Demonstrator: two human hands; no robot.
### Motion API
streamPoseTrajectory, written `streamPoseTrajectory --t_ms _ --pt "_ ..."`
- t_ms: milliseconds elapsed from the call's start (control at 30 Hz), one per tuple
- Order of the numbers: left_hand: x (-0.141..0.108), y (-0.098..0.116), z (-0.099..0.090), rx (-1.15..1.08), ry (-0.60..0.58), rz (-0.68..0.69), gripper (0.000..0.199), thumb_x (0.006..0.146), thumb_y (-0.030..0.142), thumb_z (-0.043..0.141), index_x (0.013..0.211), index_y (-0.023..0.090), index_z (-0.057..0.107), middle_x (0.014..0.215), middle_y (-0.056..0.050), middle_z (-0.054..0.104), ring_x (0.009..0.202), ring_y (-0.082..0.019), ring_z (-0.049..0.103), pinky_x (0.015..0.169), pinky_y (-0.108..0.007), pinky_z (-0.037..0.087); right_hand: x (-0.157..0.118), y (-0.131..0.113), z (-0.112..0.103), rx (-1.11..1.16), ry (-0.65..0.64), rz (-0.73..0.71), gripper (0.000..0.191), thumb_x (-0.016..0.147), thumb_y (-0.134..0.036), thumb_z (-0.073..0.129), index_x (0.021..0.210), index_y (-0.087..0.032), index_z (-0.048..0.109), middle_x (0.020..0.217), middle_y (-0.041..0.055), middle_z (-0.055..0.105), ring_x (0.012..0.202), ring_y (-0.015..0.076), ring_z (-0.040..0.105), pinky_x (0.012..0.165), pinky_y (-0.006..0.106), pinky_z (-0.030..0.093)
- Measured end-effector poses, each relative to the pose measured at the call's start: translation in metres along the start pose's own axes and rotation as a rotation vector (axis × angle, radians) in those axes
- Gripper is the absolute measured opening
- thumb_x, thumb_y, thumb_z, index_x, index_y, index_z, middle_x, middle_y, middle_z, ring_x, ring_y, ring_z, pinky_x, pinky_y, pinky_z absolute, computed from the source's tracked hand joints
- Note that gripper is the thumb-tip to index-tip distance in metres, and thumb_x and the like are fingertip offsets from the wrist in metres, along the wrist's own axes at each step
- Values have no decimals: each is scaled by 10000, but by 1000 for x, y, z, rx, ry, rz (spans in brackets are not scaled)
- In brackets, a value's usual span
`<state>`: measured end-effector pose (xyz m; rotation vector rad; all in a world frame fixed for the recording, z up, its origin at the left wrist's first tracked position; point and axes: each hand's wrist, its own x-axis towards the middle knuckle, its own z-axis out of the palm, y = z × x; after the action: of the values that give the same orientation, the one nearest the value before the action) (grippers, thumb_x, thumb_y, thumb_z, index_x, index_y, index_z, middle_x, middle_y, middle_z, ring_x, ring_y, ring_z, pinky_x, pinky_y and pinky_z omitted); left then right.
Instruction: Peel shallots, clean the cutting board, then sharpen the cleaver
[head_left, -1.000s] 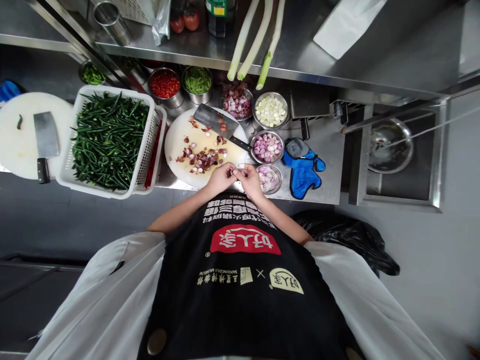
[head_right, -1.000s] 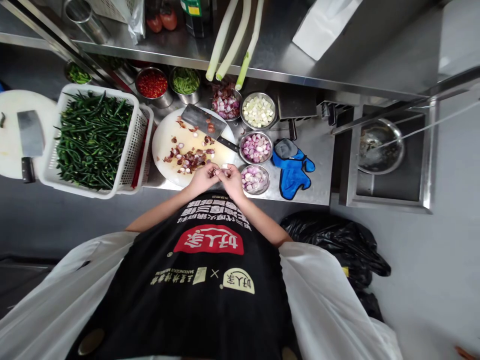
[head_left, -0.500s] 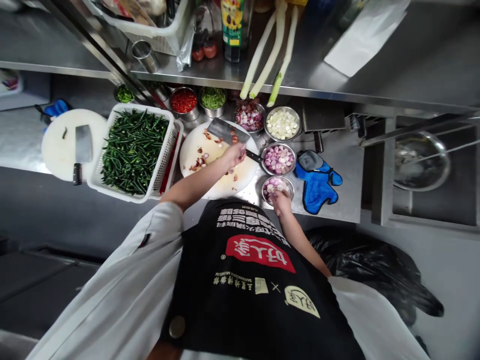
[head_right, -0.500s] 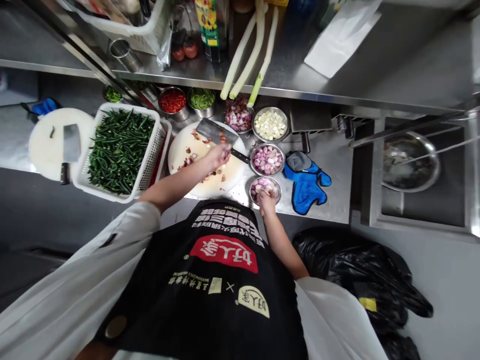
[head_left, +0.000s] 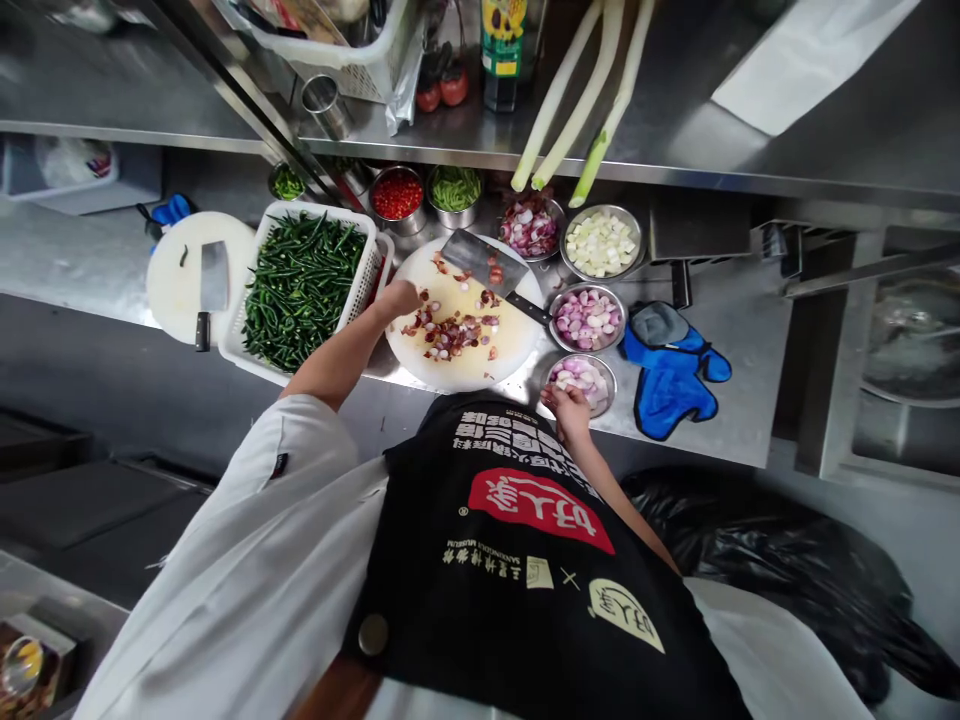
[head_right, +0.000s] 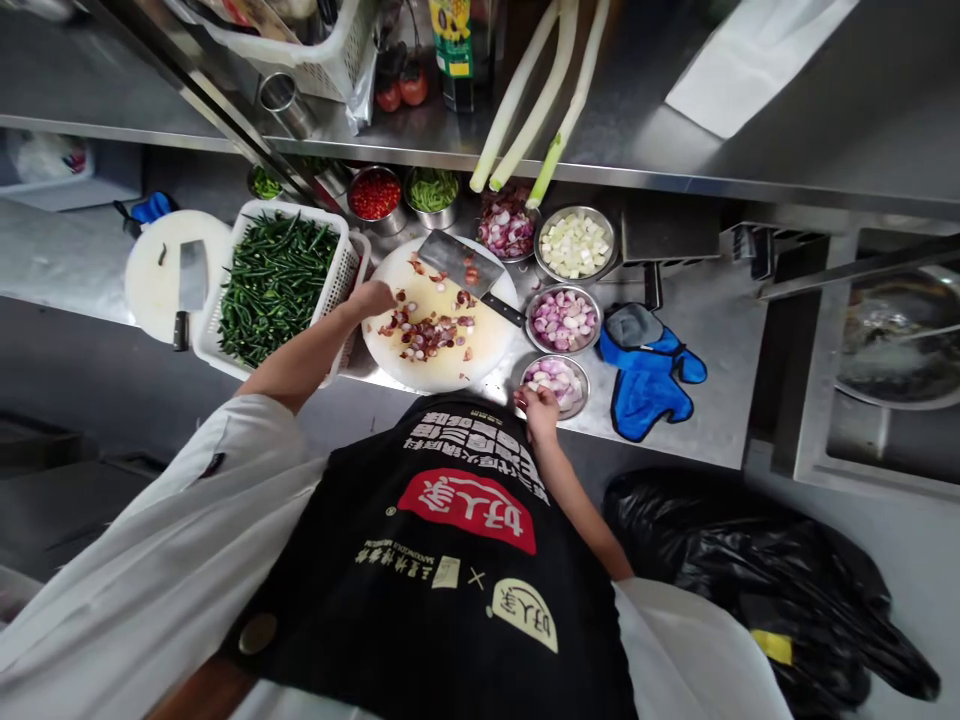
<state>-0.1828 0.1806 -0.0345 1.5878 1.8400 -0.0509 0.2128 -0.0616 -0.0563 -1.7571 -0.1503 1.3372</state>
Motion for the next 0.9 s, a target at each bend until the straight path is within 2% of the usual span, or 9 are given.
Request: streamPoseTrajectory --t_ms 67,133,233,333,400,467,633,767,900 --pt "-21 -22 12 92 -90 -111 267 710 242 884 636 180 634 570 -26 551 839 -254 621 843 -326 435 0 -4 8 -31 -27 3 446 613 -353 950 795 -228 563 782 31 764 684 171 732 597 252 601" --pt "-33 -32 24 61 -119 -158 252 725 271 893 685 194 657 599 -16 587 764 -229 592 788 -320 407 -1 -9 16 -55 -64 8 424 611 -346 949 799 -223 589 780 40 771 675 173 734 598 256 604" --pt "-41 -34 30 -32 -36 -140 220 747 234 885 735 218 666 660 -13 626 720 -215 567 754 -327 378 -4 -15 26 -79 -130 1 408 602 -345 949 817 -216 626 782 48 781 680 171 737 611 256 604" --pt "-52 -25 24 -107 122 -75 145 798 194 844 835 216 706 779 -36 699 758 -217 597 768 -324 389 -9 -21 35 -118 -200 -34 422 593 -370 952 830 -215 639 783 46 785 691 168 734 623 257 595" --pt "-66 -10 24 -208 197 48 147 830 186 820 942 212 729 915 -52 753 799 -212 631 791 -310 421 -13 -25 42 -156 -236 -66 443 586 -392 959 836 -220 636 779 32 782 691 169 729 623 265 591" --pt "-85 13 34 -340 180 212 185 841 194 819 1004 213 734 1004 -56 767 824 -205 656 813 -296 459 -19 -31 52 -172 -273 -102 474 582 -419 969 850 -227 629 785 15 780 690 168 726 625 273 596" --pt "-136 88 89 -518 76 522 145 837 175 796 951 216 716 1039 -76 726 944 -237 675 880 -326 523 -32 -49 82 -124 -415 -165 551 601 -486 993 928 -252 616 792 -21 770 687 176 741 625 288 621" --pt "-157 121 119 -637 55 512 167 815 141 778 936 214 690 1034 -72 712 963 -229 675 869 -326 541 -36 -55 89 -93 -400 -204 580 593 -468 1004 938 -257 588 778 -42 754 605 150 693 579 273 595" --pt "-162 121 128 -958 -101 401 306 764 180 842 1033 195 698 1028 -55 750 883 -177 713 833 -295 568 -36 -52 80 -76 -354 -238 581 582 -425 1001 930 -256 568 757 -57 730 595 132 671 578 256 576"
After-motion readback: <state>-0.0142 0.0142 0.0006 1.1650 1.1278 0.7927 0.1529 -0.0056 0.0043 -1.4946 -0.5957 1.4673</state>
